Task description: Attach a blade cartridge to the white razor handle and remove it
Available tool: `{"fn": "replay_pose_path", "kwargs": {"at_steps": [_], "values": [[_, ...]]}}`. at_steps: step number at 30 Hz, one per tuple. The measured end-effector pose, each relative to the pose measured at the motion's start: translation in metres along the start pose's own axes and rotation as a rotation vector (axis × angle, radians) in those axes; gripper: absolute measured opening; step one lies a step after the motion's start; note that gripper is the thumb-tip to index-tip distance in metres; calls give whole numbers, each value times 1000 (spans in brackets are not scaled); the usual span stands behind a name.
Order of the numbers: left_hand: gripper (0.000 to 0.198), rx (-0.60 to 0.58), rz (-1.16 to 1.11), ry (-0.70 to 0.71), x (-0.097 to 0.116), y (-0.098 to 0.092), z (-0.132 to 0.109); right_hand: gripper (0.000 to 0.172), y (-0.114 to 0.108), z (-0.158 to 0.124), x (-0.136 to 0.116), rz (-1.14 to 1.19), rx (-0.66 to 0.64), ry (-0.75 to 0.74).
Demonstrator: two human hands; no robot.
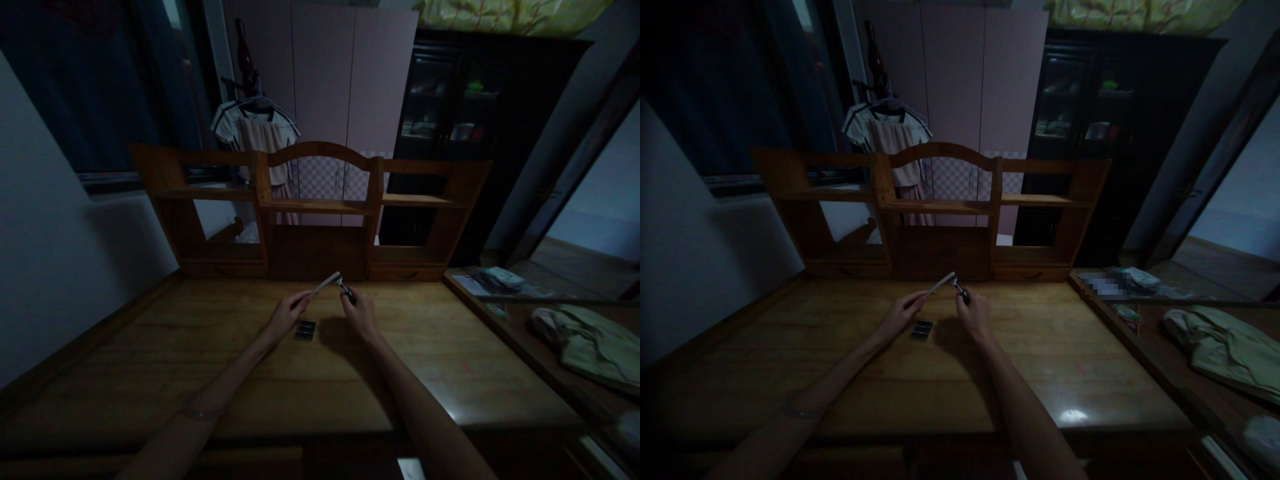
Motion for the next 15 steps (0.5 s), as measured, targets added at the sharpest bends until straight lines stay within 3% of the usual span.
{"fn": "replay_pose_path", "kwargs": {"at_steps": [4, 9, 15], "values": [[49, 50, -16, -17, 0, -2, 1, 22, 0, 1, 2, -1, 7, 4], [46, -30, -43, -10, 1, -1, 1, 22, 0, 0, 0, 5, -8, -6], [51, 47, -75, -68, -5, -2, -1, 21, 0, 0, 0, 1, 8, -7]]}}
Point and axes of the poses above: each hand's wrist, its own z-axis towards the middle knuckle, its own y-axis out of the palm, x = y × z, the point moved 3 cm from there along z, towards the middle knuckle, and after that the axes turned 11 degrees about y, right-handed, at the moved point
